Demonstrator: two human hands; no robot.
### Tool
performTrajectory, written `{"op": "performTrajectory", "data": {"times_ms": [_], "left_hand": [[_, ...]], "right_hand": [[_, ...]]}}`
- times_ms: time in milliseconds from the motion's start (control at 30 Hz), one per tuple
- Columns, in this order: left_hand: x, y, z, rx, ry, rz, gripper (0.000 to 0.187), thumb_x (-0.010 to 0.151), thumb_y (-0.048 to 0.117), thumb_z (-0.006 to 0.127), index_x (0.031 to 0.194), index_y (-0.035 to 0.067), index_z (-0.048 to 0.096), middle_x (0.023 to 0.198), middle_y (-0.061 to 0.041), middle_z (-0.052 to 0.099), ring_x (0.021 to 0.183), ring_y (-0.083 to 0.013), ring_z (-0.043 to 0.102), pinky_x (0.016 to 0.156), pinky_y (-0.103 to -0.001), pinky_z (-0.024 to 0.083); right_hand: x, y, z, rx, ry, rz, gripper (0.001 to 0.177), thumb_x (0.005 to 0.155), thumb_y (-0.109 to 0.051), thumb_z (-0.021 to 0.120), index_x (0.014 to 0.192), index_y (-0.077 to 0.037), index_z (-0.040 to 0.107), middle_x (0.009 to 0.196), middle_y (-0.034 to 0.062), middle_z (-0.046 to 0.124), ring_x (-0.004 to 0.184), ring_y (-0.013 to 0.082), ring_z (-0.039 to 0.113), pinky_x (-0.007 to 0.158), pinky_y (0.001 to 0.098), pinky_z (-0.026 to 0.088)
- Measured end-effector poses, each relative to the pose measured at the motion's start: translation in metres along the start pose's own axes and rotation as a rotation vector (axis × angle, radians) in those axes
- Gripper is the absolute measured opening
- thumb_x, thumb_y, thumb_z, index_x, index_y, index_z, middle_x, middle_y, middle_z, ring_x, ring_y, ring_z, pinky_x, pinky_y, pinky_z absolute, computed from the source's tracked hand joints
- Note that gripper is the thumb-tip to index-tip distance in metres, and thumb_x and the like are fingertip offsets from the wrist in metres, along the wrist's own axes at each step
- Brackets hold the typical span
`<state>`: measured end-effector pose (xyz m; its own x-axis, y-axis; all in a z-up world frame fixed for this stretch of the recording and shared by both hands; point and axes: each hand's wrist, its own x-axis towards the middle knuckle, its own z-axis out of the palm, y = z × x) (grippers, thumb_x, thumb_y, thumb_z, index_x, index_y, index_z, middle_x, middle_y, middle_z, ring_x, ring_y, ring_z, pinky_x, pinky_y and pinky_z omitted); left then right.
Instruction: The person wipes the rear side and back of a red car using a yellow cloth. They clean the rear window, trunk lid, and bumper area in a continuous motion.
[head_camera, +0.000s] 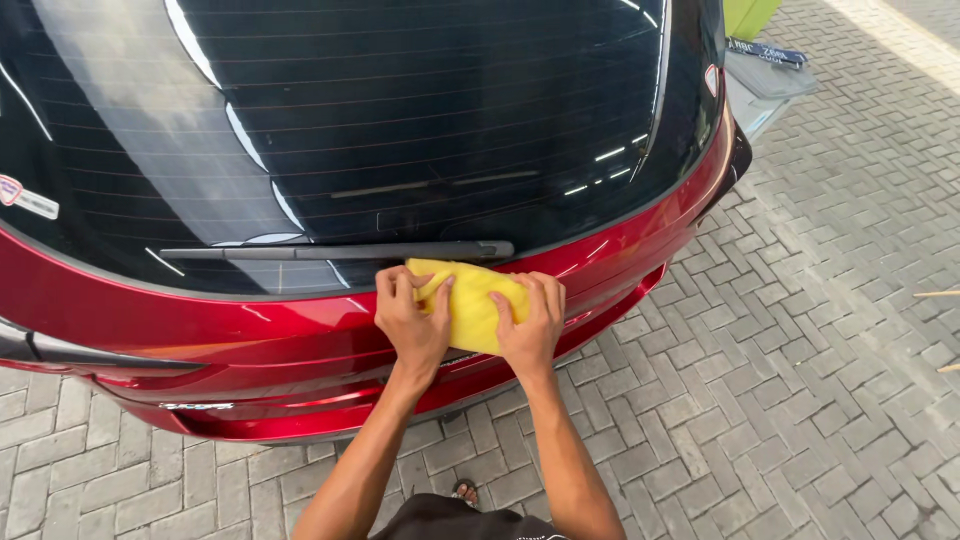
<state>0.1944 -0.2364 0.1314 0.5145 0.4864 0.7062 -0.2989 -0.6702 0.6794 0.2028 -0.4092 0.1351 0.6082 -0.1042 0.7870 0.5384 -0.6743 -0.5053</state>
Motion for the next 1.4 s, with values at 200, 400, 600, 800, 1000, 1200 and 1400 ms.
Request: {"op": "performTrajectory", "data": {"times_ms": [200, 400, 600, 800, 1000, 1200, 1400], "left_hand": [[-0.024, 0.03, 0.049, -0.03, -0.01, -0.003, 0.034, 0.085, 0.02, 0.099, 0.086, 0.012, 0.067, 0.103, -0.003, 0.061, 0.08, -0.0313, 0.073, 0.071, -0.042, 0.062], [-0.04, 0.037, 0.075, -0.003, 0.079, 0.087, 0.022, 0.093, 0.023, 0.091, 0.095, 0.017, 0.07, 0.108, -0.001, 0.053, 0.09, -0.0256, 0.067, 0.074, -0.038, 0.061], [-0.042, 0.029, 0.075, -0.036, 0.03, 0.116, 0.027, 0.093, 0.021, 0.091, 0.087, 0.014, 0.066, 0.105, -0.002, 0.055, 0.09, -0.0283, 0.067, 0.074, -0.039, 0.061], [-0.044, 0.028, 0.072, -0.102, -0.057, 0.145, 0.025, 0.095, 0.019, 0.087, 0.092, 0.013, 0.063, 0.105, -0.004, 0.051, 0.089, -0.0299, 0.062, 0.075, -0.041, 0.059], [-0.049, 0.026, 0.068, -0.22, -0.102, 0.209, 0.027, 0.091, 0.018, 0.091, 0.091, 0.012, 0.065, 0.101, -0.004, 0.052, 0.087, -0.0295, 0.062, 0.072, -0.04, 0.056], [-0.047, 0.044, 0.072, -0.271, -0.113, 0.253, 0.023, 0.094, 0.015, 0.086, 0.094, 0.011, 0.064, 0.101, -0.005, 0.05, 0.079, -0.0262, 0.052, 0.068, -0.038, 0.051], [-0.042, 0.057, 0.095, -0.312, -0.107, 0.323, 0.016, 0.095, 0.018, 0.085, 0.103, 0.01, 0.075, 0.102, -0.006, 0.051, 0.077, -0.0259, 0.05, 0.069, -0.038, 0.05]], "right_hand": [[0.01, 0.054, -0.023, -0.018, 0.033, -0.003, 0.036, 0.099, -0.04, 0.086, 0.115, -0.01, 0.078, 0.112, 0.0073, 0.073, 0.105, 0.0355, 0.071, 0.092, 0.0485, 0.056], [0.017, 0.058, -0.034, -0.107, 0.048, -0.085, 0.035, 0.104, -0.037, 0.081, 0.123, -0.007, 0.082, 0.121, 0.01, 0.076, 0.123, 0.037, 0.069, 0.106, 0.0511, 0.052], [-0.004, 0.04, -0.031, -0.13, -0.061, -0.059, 0.071, 0.105, -0.044, 0.06, 0.156, 0.005, 0.059, 0.155, 0.029, 0.059, 0.152, 0.0564, 0.046, 0.122, 0.0685, 0.038], [-0.006, 0.044, -0.021, -0.213, -0.018, -0.041, 0.079, 0.103, -0.054, 0.054, 0.155, 0.005, 0.058, 0.154, 0.0257, 0.058, 0.151, 0.053, 0.047, 0.124, 0.0648, 0.038], [-0.009, 0.054, -0.016, -0.24, 0.101, -0.074, 0.084, 0.096, -0.061, 0.05, 0.145, 0.004, 0.066, 0.142, 0.0216, 0.065, 0.14, 0.0473, 0.058, 0.118, 0.0578, 0.046], [-0.005, 0.066, -0.02, -0.248, 0.145, -0.074, 0.081, 0.095, -0.058, 0.049, 0.145, 0.003, 0.068, 0.139, 0.0196, 0.066, 0.135, 0.0439, 0.06, 0.116, 0.0551, 0.047], [0.009, 0.085, -0.027, -0.228, 0.158, -0.072, 0.082, 0.096, -0.056, 0.046, 0.151, 0.002, 0.065, 0.136, 0.0213, 0.066, 0.127, 0.0434, 0.062, 0.109, 0.0535, 0.047]]}}
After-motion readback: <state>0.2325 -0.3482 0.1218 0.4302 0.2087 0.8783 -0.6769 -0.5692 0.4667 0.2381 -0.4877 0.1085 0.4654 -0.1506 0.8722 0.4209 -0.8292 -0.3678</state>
